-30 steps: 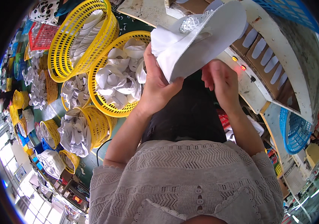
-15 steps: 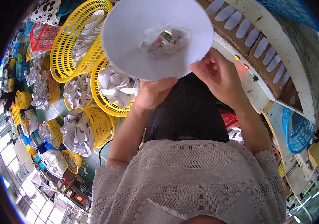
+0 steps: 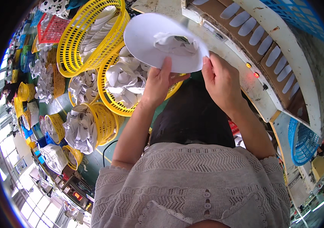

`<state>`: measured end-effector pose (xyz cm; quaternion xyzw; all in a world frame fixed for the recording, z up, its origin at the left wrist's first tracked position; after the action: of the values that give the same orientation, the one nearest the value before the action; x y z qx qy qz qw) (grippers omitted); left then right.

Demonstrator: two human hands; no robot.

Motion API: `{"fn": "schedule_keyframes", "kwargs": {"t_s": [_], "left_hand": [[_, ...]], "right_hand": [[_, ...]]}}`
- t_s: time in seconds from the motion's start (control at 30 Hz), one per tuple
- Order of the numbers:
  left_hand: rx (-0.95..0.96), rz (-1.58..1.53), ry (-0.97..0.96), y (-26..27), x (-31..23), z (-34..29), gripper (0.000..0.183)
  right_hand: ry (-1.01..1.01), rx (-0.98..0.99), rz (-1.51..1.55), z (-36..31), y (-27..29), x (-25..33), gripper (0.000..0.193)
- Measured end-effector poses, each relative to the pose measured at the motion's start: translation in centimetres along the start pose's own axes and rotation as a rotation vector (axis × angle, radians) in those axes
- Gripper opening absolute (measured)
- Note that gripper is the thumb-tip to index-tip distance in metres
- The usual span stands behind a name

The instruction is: Organize and sort various white shoe upper components into baskets and onto a workspace.

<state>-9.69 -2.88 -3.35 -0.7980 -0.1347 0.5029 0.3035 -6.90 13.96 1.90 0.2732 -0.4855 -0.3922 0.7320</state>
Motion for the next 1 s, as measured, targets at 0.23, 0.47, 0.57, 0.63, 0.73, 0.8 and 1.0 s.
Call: {"fn": "schedule_keyframes", "kwargs": {"t_s": [0.23, 0.47, 0.57, 0.63, 0.73, 0.8, 1.0], "left_hand": [[0.066, 0.505, -0.138, 4.2, 1.4, 1.7, 0.058], [-0.346, 1.491, -0.534, 14.4, 1.6, 8.3, 0.072], [-0.292, 1.792, -0.322, 18.3, 3.7, 11.2, 0.077], [-0.128, 2.037, -0.143, 22.6, 5.9, 12.1, 0.081], [0.018, 2.085, 0.176, 26.3, 7.6, 12.1, 0.069], [0.084, 2.046, 0.181, 24.6, 8.0, 12.1, 0.067], [0.488, 2.085, 0.042, 17.2, 8.3, 10.8, 0.055]], "right_hand": [[-0.663, 0.575, 0.640, -2.6, -6.4, -5.1, 0.028], [-0.822, 0.712, 0.747, -6.9, -8.5, -6.6, 0.035], [-0.886, 0.650, 0.689, -8.8, -8.3, -8.3, 0.033], [-0.943, 0.574, 0.671, -9.7, -7.4, -8.9, 0.032], [-1.004, 0.498, 0.676, -13.4, -5.6, -8.9, 0.029], [-1.110, 0.479, 0.625, -16.9, -4.2, -10.0, 0.027], [-1.518, -0.003, 0.618, -32.3, -4.6, -11.3, 0.022]]}}
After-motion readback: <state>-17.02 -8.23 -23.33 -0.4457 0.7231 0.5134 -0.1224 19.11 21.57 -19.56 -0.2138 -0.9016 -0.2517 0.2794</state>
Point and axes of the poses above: each hand's wrist, its own z-axis towards the middle knuckle, its own y-axis out of the back of the hand, x = y × z, the point moved 2 cm from there along z, towards the middle knuckle, and after that the axes turned 10 degrees about -z, right-handed, at the moved point
